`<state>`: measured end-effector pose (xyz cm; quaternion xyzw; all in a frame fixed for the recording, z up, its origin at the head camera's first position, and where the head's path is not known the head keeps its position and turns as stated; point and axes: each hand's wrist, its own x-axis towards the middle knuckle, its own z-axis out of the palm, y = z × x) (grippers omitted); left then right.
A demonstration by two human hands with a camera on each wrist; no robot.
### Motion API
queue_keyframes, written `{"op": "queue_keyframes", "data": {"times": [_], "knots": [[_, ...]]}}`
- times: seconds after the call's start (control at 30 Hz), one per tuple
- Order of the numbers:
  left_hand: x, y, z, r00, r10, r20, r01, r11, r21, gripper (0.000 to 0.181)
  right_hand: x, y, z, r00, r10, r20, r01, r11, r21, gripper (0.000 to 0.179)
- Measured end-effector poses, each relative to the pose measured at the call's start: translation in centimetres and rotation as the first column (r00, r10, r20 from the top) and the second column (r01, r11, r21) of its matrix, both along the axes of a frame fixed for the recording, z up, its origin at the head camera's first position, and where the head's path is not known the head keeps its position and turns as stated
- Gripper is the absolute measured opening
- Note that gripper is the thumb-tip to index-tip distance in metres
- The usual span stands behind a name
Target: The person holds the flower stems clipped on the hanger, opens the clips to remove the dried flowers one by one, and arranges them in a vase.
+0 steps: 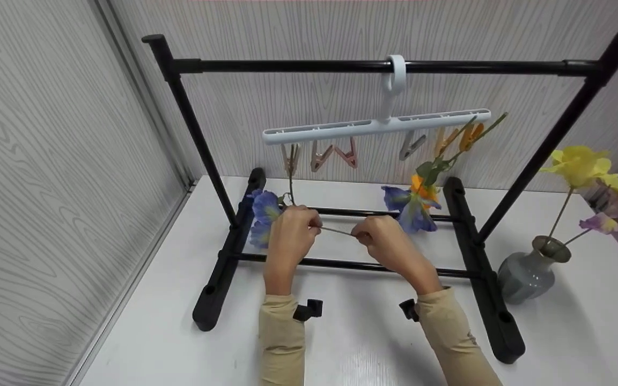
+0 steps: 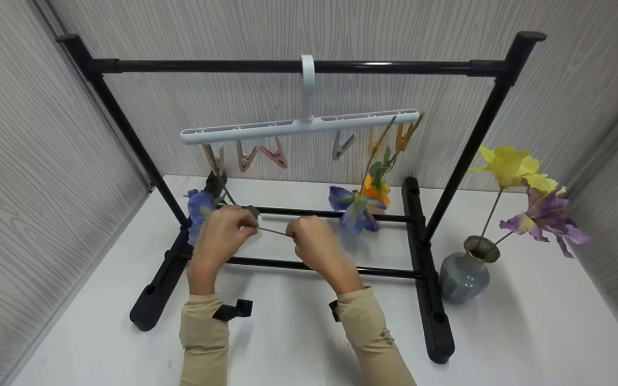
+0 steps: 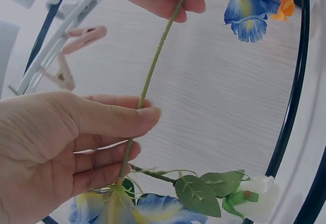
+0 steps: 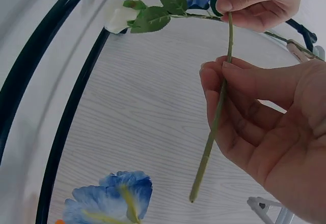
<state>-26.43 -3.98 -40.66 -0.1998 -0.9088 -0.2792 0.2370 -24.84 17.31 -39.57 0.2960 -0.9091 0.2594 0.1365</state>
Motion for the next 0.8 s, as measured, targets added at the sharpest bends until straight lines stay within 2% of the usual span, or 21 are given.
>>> {"op": "queue_keyframes", "data": {"times": [0.2,0.3,0.43,0.63,0.8], "knots": [[0.2,1.2,-0.1,0.999,-0.022,0.036,0.024,0.998,-0.062,0.011,0.4,0.4,-1.2,0.999,-0.043,-0.011,0.043,0.999,0.006,0.024],[0.3,2.0,0.0,0.996,-0.05,0.068,0.056,0.994,-0.092,0.009,0.7,0.4,-1.9,0.992,-0.097,-0.083,0.099,0.995,0.024,0.021],[0.6,3.2,-0.1,0.992,-0.084,0.09,0.096,0.986,-0.134,0.01,0.9,0.5,-3.1,0.967,-0.14,-0.214,0.152,0.988,0.042,0.017],[0.8,4.5,-0.4,0.995,-0.083,0.064,0.093,0.979,-0.181,0.013,1.0,1.0,-4.4,0.938,-0.152,-0.313,0.165,0.986,0.016,0.02],[0.6,4.9,-0.4,0.998,-0.059,0.039,0.065,0.979,-0.195,0.012,0.9,1.4,-4.5,0.936,-0.147,-0.319,0.155,0.988,-0.002,0.02]]}}
